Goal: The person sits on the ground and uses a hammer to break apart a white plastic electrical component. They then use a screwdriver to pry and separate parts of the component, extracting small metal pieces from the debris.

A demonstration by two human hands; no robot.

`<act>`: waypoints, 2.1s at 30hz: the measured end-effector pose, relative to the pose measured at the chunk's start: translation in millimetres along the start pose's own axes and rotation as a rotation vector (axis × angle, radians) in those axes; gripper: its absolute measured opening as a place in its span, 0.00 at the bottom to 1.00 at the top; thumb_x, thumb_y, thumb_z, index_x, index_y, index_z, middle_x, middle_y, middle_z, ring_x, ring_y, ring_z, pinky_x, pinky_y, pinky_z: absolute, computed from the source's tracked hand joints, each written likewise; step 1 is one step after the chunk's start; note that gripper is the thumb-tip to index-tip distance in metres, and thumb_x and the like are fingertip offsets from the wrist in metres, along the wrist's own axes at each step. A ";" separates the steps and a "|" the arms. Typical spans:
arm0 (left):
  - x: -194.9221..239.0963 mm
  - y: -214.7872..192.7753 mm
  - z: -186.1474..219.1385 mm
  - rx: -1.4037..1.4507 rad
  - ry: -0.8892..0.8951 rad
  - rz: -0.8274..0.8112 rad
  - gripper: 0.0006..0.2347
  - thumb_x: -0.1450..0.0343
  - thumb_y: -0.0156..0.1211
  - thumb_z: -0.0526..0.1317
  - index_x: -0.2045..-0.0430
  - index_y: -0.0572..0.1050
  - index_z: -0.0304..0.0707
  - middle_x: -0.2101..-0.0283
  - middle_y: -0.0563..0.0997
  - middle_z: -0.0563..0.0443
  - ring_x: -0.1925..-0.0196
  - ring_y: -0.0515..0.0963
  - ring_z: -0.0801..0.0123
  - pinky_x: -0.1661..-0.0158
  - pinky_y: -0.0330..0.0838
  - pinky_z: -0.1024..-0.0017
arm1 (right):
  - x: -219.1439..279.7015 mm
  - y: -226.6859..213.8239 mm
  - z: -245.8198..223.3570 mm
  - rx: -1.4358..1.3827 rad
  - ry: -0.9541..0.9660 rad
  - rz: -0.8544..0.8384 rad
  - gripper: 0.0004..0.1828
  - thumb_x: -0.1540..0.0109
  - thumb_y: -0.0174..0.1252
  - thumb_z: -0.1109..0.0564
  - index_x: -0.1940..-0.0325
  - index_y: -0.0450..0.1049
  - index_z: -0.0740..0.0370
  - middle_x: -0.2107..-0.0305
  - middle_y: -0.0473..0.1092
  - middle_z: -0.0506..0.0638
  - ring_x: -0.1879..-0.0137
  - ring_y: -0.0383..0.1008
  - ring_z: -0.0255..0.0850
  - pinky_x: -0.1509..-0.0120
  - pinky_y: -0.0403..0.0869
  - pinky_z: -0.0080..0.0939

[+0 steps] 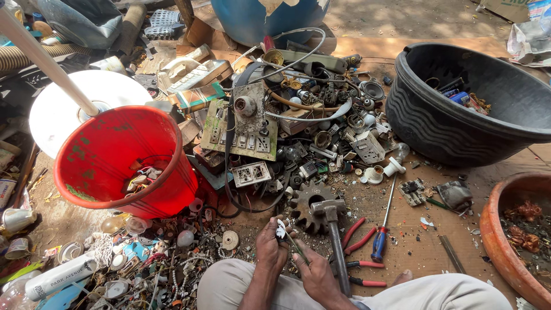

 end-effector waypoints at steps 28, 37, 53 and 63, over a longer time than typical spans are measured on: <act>11.6 11.3 4.1 -0.149 0.025 0.025 0.13 0.26 0.55 0.43 0.59 0.75 0.27 0.70 0.79 0.45 0.73 0.82 0.63 0.70 0.84 0.63 | -7.0 14.5 29.4 -0.663 0.170 -0.040 0.23 0.31 0.56 0.56 0.36 0.76 0.75 0.74 0.67 0.42 0.72 0.61 0.26 0.70 0.63 0.26; 16.5 16.6 3.2 -0.084 -0.013 0.024 0.13 0.26 0.54 0.42 0.60 0.74 0.27 0.70 0.78 0.44 0.73 0.82 0.62 0.67 0.85 0.59 | 1.4 2.1 -3.8 0.509 -0.210 0.138 0.26 0.34 0.54 0.55 0.30 0.71 0.60 0.72 0.74 0.55 0.76 0.77 0.47 0.70 0.76 0.47; 18.8 22.3 5.2 -0.149 0.030 -0.043 0.13 0.24 0.52 0.43 0.58 0.73 0.27 0.69 0.78 0.43 0.69 0.85 0.59 0.72 0.80 0.69 | -23.2 17.1 65.3 -0.897 0.447 -0.249 0.19 0.33 0.55 0.52 0.47 0.75 0.73 0.79 0.68 0.45 0.84 0.58 0.29 0.85 0.59 0.30; 17.6 7.7 -2.0 -0.121 0.008 0.104 0.13 0.25 0.53 0.41 0.57 0.74 0.24 0.68 0.78 0.41 0.71 0.82 0.60 0.64 0.88 0.63 | 2.2 -4.1 -17.2 0.567 -0.537 0.354 0.18 0.33 0.54 0.54 0.46 0.76 0.69 0.75 0.73 0.51 0.78 0.71 0.37 0.77 0.71 0.37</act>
Point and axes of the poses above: each hand's wrist, its own x-axis away from the middle knuckle, its own y-axis out of the palm, z = x × y, the point moved 8 cm from there along -x, towards the middle knuckle
